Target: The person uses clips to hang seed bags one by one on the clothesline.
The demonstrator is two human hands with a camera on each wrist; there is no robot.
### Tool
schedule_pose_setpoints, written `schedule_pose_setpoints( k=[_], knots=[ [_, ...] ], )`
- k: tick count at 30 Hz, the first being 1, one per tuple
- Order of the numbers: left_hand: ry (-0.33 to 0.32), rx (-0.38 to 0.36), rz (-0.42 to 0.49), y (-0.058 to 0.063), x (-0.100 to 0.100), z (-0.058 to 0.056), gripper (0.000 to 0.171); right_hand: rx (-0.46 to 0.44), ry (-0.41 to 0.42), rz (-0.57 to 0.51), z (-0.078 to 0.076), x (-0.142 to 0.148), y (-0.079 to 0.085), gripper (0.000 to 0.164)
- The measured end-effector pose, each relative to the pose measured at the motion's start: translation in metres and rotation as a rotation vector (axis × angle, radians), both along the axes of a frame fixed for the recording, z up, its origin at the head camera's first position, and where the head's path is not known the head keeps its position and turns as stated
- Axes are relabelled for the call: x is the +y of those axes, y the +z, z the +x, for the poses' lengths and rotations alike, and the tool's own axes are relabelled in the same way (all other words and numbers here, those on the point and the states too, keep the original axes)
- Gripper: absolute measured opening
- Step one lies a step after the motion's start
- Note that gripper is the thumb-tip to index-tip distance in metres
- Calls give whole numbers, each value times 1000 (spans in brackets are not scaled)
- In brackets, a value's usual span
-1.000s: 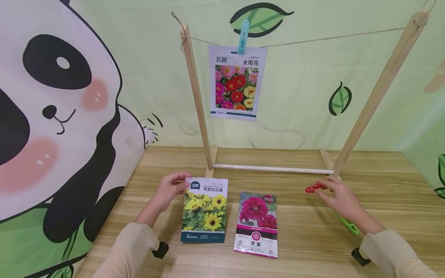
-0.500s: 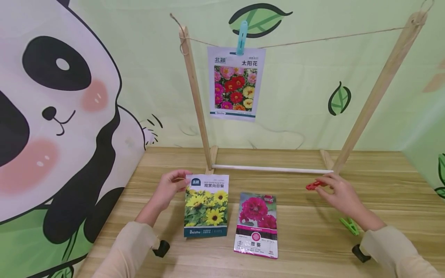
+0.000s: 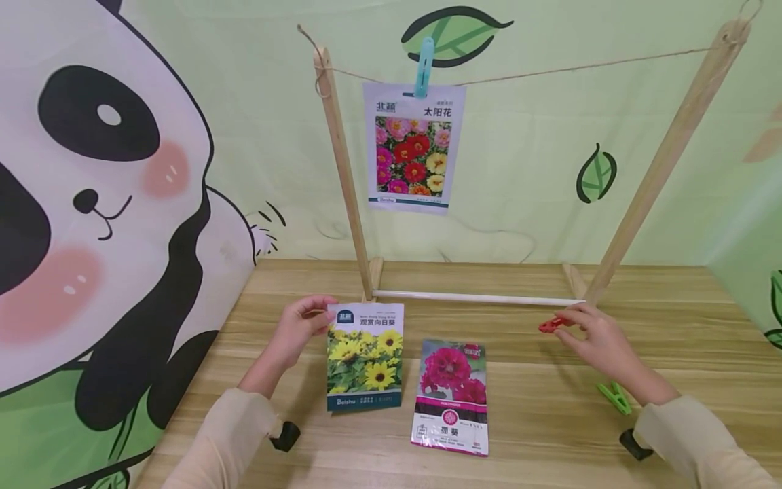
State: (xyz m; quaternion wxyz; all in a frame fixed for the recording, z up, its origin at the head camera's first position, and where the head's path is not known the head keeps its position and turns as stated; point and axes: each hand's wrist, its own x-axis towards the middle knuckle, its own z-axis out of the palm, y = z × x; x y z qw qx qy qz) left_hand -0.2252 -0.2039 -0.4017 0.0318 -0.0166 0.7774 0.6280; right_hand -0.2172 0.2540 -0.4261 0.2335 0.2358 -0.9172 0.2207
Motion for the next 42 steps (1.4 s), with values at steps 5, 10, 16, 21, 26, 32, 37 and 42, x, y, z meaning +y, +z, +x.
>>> schedule_pose_setpoints(
  k=[5, 10, 16, 21, 26, 32, 37, 42],
  knots=[
    [8, 3, 9, 0, 1, 0, 25, 3, -1, -1, -2, 0, 1, 28],
    [27, -2, 31, 1, 4, -1, 26, -2, -4, 0, -2, 0, 3, 28],
    [35, -3, 50, 2, 8, -1, 25, -15, -5, -1, -1, -2, 6, 28],
    [43, -1, 69, 4, 11, -2, 27, -8, -2, -2, -1, -3, 7, 27],
    [51, -3, 78, 6, 14, -2, 27, -7, 6, -3, -1, -4, 9, 28],
    [53, 17, 98, 6, 18, -4, 27, -11, 7, -1, -1, -5, 10, 28],
    [52, 32, 136, 6, 21, -5, 27, -3, 12, 4, -1, -5, 10, 29],
    [49, 36, 145, 7, 23, -4, 29, 1, 14, 3, -1, -6, 10, 29]
  ],
)
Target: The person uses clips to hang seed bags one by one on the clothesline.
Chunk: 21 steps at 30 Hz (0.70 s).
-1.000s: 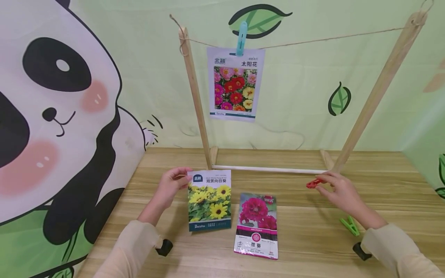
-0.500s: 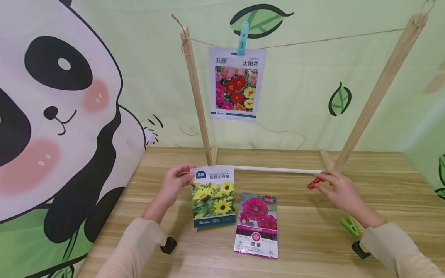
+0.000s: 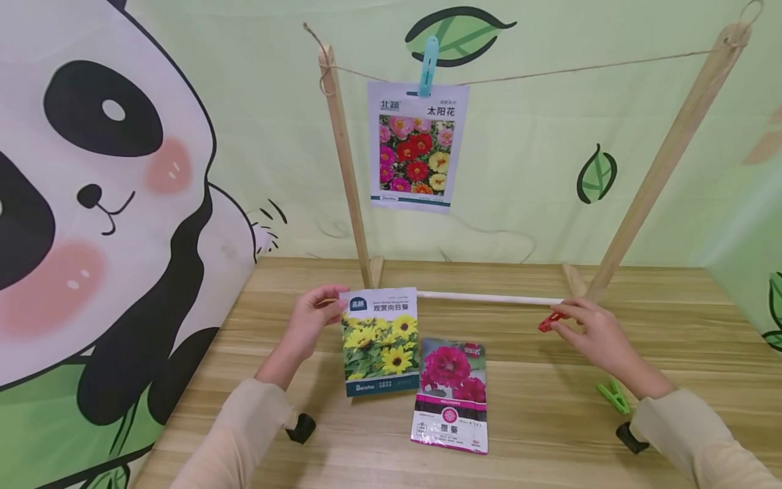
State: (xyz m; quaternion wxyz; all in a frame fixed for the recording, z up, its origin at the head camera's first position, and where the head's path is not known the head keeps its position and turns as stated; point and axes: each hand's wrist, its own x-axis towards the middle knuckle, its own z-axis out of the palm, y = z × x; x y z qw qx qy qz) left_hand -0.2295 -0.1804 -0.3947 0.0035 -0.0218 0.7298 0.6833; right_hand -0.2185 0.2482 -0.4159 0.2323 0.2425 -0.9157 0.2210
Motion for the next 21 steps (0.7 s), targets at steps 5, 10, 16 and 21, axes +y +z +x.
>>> schedule_pose_setpoints(
  k=[5, 10, 16, 21],
  knots=[
    [5, -1, 8, 0, 2, -1, 29, -9, -1, -1, 0, -1, 1, 28],
    [5, -7, 6, 0, 2, -2, 29, -17, -1, -3, 1, -2, 3, 27],
    [11, -8, 7, 1, 5, -2, 27, -15, -4, -4, 1, -3, 5, 25],
    [7, -14, 11, 3, 8, -3, 27, 10, 4, -7, 1, -4, 9, 27]
  ],
)
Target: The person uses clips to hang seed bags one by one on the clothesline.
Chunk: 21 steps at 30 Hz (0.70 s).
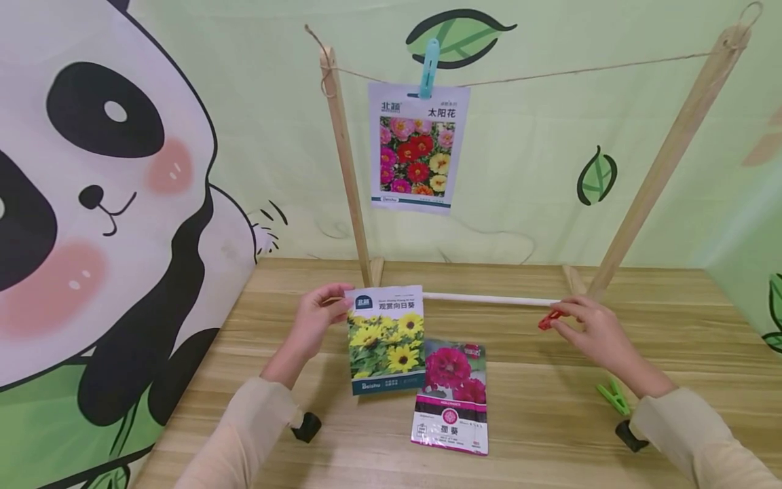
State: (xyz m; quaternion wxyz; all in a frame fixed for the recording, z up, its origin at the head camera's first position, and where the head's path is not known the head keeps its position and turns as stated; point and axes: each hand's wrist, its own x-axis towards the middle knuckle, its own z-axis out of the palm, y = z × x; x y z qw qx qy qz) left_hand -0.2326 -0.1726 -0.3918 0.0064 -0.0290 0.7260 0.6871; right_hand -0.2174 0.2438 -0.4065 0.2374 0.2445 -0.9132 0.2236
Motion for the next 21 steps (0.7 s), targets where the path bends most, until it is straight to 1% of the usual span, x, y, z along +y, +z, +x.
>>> schedule_pose_setpoints(
  k=[6, 17, 21],
  knots=[
    [-5, -2, 1, 2, 3, -1, 27, 19, 7, -11, -2, 0, 2, 28],
    [2, 14, 30, 4, 8, -2, 26, 8, -3, -10, -4, -1, 7, 28],
    [-2, 9, 24, 4, 9, -3, 27, 17, -1, -7, -4, -1, 7, 27]
  ],
)
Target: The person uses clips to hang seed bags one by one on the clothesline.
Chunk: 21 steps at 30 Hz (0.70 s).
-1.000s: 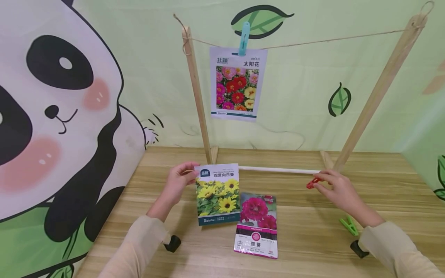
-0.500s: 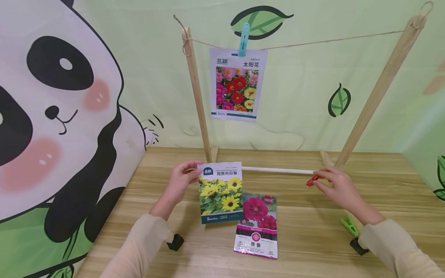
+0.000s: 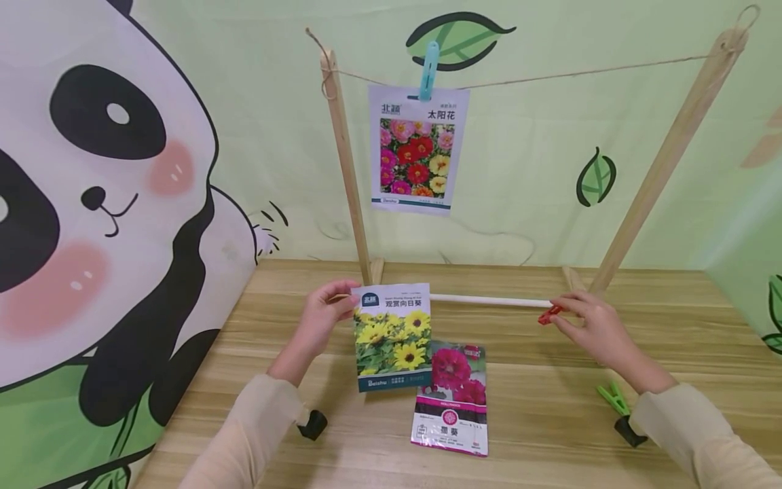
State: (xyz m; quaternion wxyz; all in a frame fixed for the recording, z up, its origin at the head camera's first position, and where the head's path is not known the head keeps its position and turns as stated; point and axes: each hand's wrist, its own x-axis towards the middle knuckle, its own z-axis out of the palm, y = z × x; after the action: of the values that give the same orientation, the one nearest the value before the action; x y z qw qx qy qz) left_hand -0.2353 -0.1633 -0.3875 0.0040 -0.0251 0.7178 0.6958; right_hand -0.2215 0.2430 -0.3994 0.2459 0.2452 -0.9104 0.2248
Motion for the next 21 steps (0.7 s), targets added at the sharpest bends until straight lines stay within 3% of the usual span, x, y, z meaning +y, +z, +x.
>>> schedule_pose_setpoints(
  k=[21],
  knots=[
    [-3, -1, -9, 8, 12, 3, 26, 41, 7, 5, -2, 0, 3, 28]
  ],
)
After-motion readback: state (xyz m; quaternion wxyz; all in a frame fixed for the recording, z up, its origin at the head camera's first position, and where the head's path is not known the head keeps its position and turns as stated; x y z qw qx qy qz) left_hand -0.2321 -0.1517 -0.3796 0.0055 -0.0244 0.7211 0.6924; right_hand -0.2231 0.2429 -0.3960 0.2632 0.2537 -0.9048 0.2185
